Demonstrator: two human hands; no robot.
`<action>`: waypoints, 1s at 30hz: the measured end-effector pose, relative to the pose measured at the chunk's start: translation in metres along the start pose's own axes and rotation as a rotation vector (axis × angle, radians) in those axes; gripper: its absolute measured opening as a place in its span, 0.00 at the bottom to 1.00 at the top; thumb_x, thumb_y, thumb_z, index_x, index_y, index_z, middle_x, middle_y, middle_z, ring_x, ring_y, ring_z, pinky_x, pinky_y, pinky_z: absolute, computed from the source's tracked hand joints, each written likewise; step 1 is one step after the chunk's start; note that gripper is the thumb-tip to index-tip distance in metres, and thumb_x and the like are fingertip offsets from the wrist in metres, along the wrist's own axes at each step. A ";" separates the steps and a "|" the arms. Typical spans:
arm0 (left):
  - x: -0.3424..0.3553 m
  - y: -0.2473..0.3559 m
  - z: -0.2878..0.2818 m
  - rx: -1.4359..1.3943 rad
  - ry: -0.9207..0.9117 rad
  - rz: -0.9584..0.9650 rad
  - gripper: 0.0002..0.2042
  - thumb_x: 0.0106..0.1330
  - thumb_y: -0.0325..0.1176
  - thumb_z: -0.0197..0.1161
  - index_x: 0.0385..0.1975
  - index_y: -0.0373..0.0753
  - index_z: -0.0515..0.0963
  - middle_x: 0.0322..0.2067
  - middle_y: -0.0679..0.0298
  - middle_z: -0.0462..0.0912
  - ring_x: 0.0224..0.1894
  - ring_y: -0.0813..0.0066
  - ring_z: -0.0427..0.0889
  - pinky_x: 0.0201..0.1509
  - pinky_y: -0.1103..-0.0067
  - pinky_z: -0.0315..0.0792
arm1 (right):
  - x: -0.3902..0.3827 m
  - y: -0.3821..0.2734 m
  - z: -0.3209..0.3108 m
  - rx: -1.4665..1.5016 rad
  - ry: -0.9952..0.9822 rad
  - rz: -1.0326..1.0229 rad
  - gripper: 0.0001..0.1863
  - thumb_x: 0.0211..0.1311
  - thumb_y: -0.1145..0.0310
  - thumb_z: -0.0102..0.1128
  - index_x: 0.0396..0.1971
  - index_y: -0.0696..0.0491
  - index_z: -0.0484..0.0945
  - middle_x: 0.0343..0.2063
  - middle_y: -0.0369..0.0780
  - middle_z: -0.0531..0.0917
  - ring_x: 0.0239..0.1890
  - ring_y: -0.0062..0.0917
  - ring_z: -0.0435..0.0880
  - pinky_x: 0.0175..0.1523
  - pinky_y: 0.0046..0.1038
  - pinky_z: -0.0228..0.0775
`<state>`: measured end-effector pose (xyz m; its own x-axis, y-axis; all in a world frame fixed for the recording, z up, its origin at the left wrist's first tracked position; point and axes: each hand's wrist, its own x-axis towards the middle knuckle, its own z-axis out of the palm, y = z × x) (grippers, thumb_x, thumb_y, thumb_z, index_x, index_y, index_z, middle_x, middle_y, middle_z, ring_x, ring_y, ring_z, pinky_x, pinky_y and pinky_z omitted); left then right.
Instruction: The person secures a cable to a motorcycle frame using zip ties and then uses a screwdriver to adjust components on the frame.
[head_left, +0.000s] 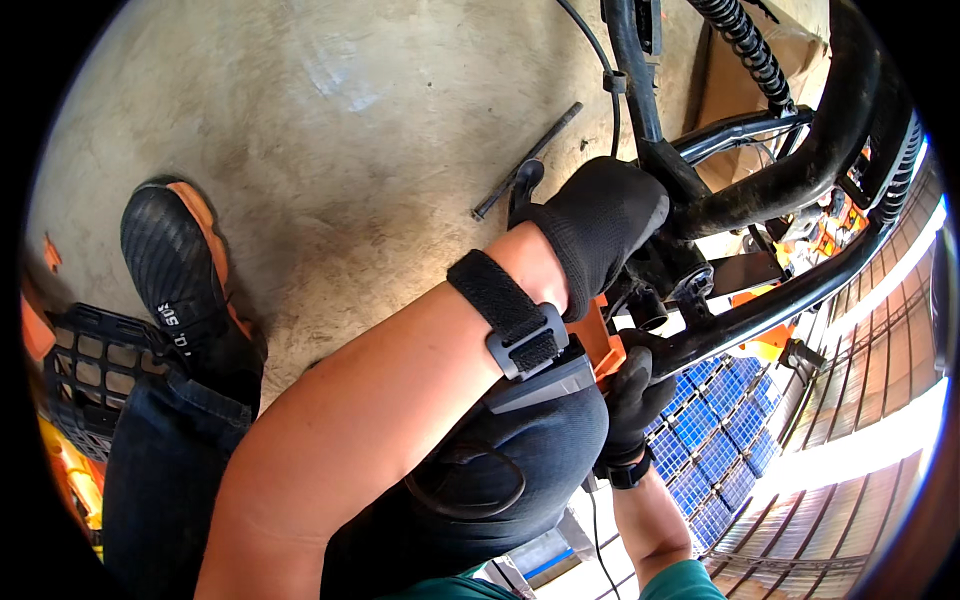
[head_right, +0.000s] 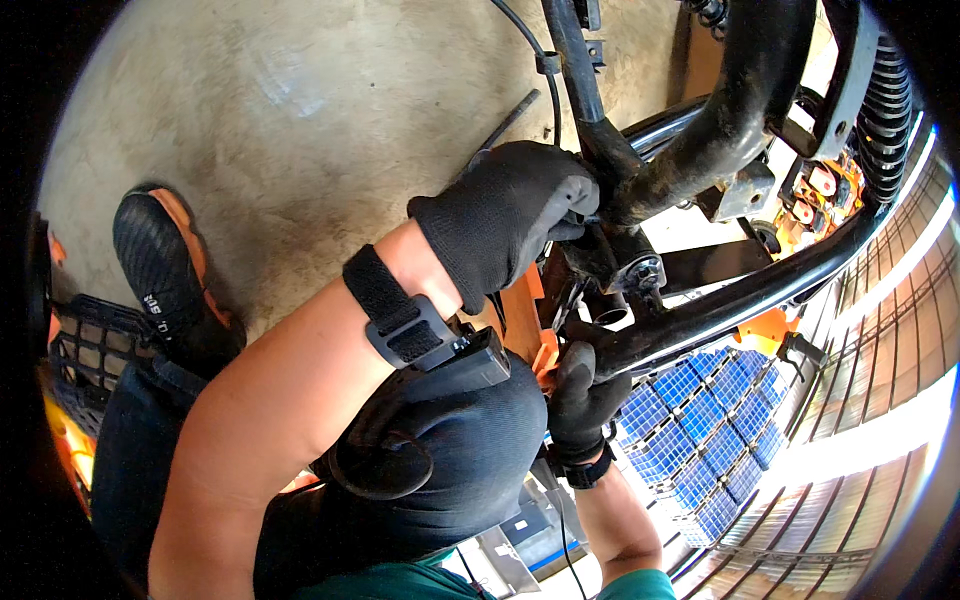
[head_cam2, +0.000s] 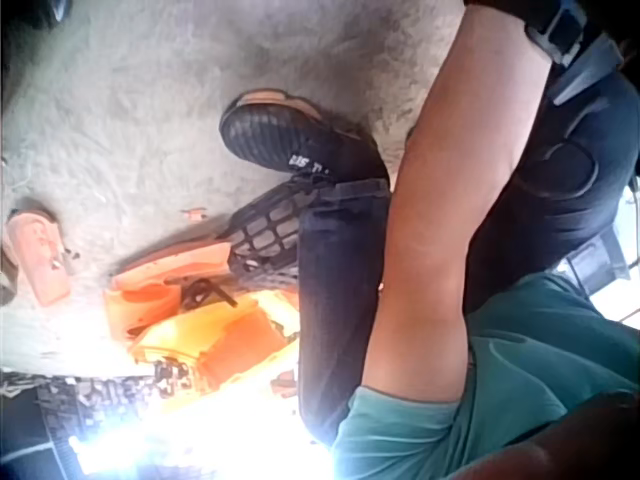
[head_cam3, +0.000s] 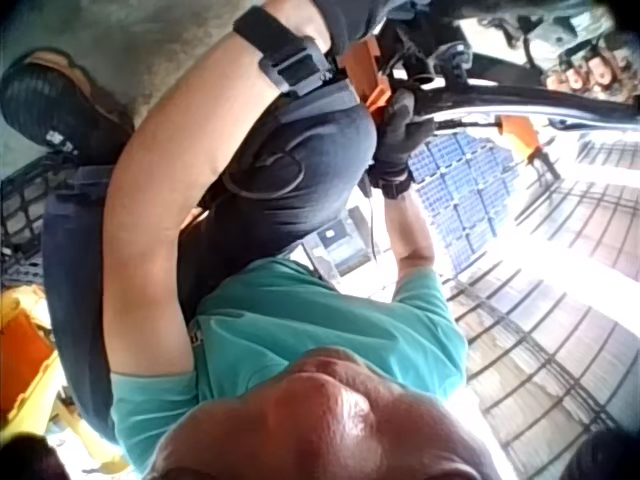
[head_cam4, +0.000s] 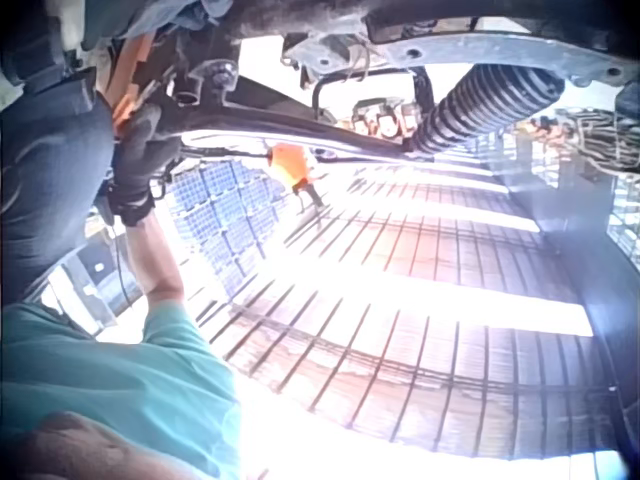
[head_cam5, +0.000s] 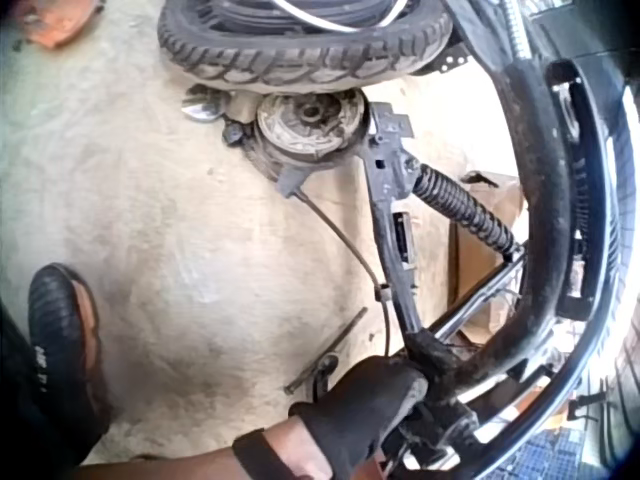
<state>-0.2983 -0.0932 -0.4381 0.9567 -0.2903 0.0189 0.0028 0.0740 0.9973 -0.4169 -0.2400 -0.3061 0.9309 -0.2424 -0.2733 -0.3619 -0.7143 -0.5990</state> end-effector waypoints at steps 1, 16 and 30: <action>-0.001 -0.001 0.003 0.016 0.008 -0.016 0.06 0.59 0.22 0.58 0.33 0.34 0.80 0.30 0.51 0.82 0.33 0.56 0.82 0.37 0.69 0.77 | 0.000 0.000 0.001 -0.013 0.035 -0.019 0.20 0.65 0.59 0.55 0.41 0.63 0.77 0.27 0.38 0.80 0.28 0.21 0.76 0.34 0.25 0.69; 0.014 0.011 -0.010 0.166 -0.140 -0.003 0.07 0.64 0.29 0.58 0.34 0.33 0.80 0.28 0.56 0.82 0.30 0.67 0.82 0.36 0.75 0.77 | 0.001 -0.002 0.003 0.000 0.024 0.015 0.17 0.65 0.61 0.54 0.38 0.63 0.76 0.21 0.34 0.77 0.22 0.16 0.73 0.26 0.20 0.63; -0.010 -0.020 -0.002 -0.904 0.047 -0.441 0.12 0.67 0.34 0.60 0.43 0.32 0.80 0.41 0.58 0.82 0.42 0.71 0.83 0.51 0.77 0.78 | 0.001 -0.002 0.003 -0.022 0.030 0.016 0.21 0.66 0.57 0.53 0.40 0.64 0.76 0.22 0.35 0.77 0.24 0.17 0.73 0.30 0.21 0.64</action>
<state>-0.3072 -0.0895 -0.4583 0.8275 -0.4301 -0.3608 0.5604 0.6706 0.4859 -0.4154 -0.2367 -0.3071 0.9264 -0.2731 -0.2593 -0.3754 -0.7246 -0.5780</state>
